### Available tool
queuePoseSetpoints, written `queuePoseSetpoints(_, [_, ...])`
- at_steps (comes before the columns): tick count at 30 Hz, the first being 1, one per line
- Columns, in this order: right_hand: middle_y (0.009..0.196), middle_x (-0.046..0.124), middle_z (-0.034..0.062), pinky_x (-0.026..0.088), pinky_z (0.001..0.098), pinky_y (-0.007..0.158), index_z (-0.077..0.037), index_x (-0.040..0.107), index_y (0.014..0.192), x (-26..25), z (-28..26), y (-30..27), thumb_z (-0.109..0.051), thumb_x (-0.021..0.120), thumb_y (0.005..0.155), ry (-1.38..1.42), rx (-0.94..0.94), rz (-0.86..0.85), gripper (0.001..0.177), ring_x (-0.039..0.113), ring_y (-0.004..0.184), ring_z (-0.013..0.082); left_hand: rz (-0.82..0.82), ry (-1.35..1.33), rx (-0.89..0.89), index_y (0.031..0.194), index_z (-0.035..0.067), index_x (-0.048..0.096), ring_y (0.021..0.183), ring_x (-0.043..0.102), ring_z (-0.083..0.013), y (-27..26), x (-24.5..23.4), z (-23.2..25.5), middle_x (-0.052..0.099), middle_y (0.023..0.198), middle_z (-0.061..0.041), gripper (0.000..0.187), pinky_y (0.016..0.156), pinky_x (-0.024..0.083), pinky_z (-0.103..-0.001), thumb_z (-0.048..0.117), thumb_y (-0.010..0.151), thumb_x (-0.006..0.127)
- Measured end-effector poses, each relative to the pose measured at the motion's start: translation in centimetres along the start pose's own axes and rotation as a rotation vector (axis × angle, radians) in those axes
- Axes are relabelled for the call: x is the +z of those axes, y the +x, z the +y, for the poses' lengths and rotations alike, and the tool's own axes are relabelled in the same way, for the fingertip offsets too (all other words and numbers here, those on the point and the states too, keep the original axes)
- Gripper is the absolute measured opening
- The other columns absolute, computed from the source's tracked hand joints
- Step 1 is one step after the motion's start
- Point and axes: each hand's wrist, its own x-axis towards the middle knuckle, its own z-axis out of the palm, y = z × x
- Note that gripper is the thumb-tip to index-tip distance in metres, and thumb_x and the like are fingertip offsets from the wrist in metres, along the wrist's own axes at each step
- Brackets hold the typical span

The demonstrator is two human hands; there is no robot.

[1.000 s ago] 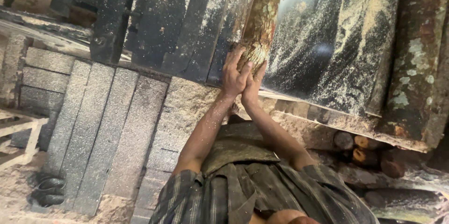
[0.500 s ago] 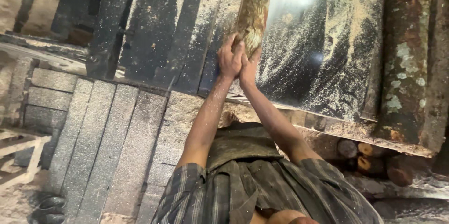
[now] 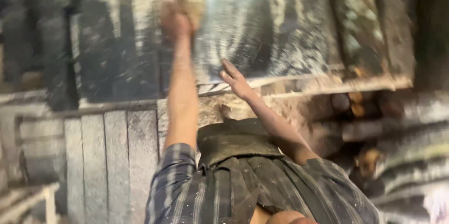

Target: The person feeds wooden logs through a table saw to cut them and places the pieces onto a pile.

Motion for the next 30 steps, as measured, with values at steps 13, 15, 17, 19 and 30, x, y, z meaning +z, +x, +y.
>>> queuePoseSetpoints(13, [0.138, 0.048, 0.0134, 0.040, 0.0681, 0.085, -0.024, 0.036, 0.167, -34.8, 5.4, -21.1, -0.068, 0.060, 0.089, 1.005, 0.504, 1.434, 0.093, 0.051, 0.118, 0.0371, -0.060, 0.096, 0.009, 0.135, 0.002, 0.062, 0.114, 0.068, -0.0303, -11.8, -10.9, 4.0, 0.069, 0.129, -0.016, 0.044, 0.099, 0.053, -0.043, 0.032, 0.104, 0.054])
queuePoseSetpoints(15, [0.131, 0.051, 0.0149, 0.049, 0.0625, 0.085, -0.027, 0.034, 0.153, -37.2, 6.8, -18.4, -0.070, 0.063, 0.072, 1.172, 0.576, 1.246, 0.097, 0.059, 0.110, 0.0396, 0.006, 0.089, 0.106, 0.136, 0.000, 0.060, 0.115, 0.067, -0.0305, -11.5, -10.8, 3.8, 0.068, 0.130, -0.017, 0.042, 0.100, 0.052, -0.043, 0.030, 0.106, 0.056])
queuePoseSetpoints(17, [0.144, 0.047, 0.0165, 0.051, 0.0584, 0.103, -0.017, 0.033, 0.162, -37.4, 9.6, -17.1, -0.052, 0.075, 0.085, 1.258, 0.205, 1.078, 0.094, 0.058, 0.125, 0.0394, -0.044, 0.135, 0.072, 0.131, 0.000, 0.063, 0.109, 0.068, -0.0306, -11.2, -10.7, 3.5, 0.069, 0.122, -0.016, 0.040, 0.095, 0.053, -0.042, 0.029, 0.104, 0.057])
queuePoseSetpoints(19, [0.158, 0.043, 0.0180, 0.053, 0.0544, 0.120, -0.007, 0.033, 0.172, -37.5, 12.6, -15.9, -0.034, 0.086, 0.099, 1.330, -0.147, 0.885, 0.094, 0.056, 0.141, 0.0392, -0.005, 0.148, 0.188, 0.128, -0.001, 0.065, 0.111, 0.067, -0.0316, -11.3, -10.7, 3.1, 0.070, 0.122, -0.017, 0.037, 0.097, 0.052, -0.044, 0.028, 0.105, 0.060])
queuePoseSetpoints(30, [0.170, 0.016, 0.0172, 0.028, 0.0660, 0.126, -0.021, 0.013, 0.168, -26.9, 12.4, -18.1, -0.031, 0.100, 0.073, -0.636, -0.394, 1.147, 0.129, 0.021, 0.153, 0.0478, -0.167, -0.001, 0.069, 0.127, 0.004, 0.068, 0.125, 0.066, -0.0276, -18.4, -4.4, 10.2, 0.071, 0.130, -0.014, 0.035, 0.113, 0.052, -0.041, 0.018, 0.095, 0.064])
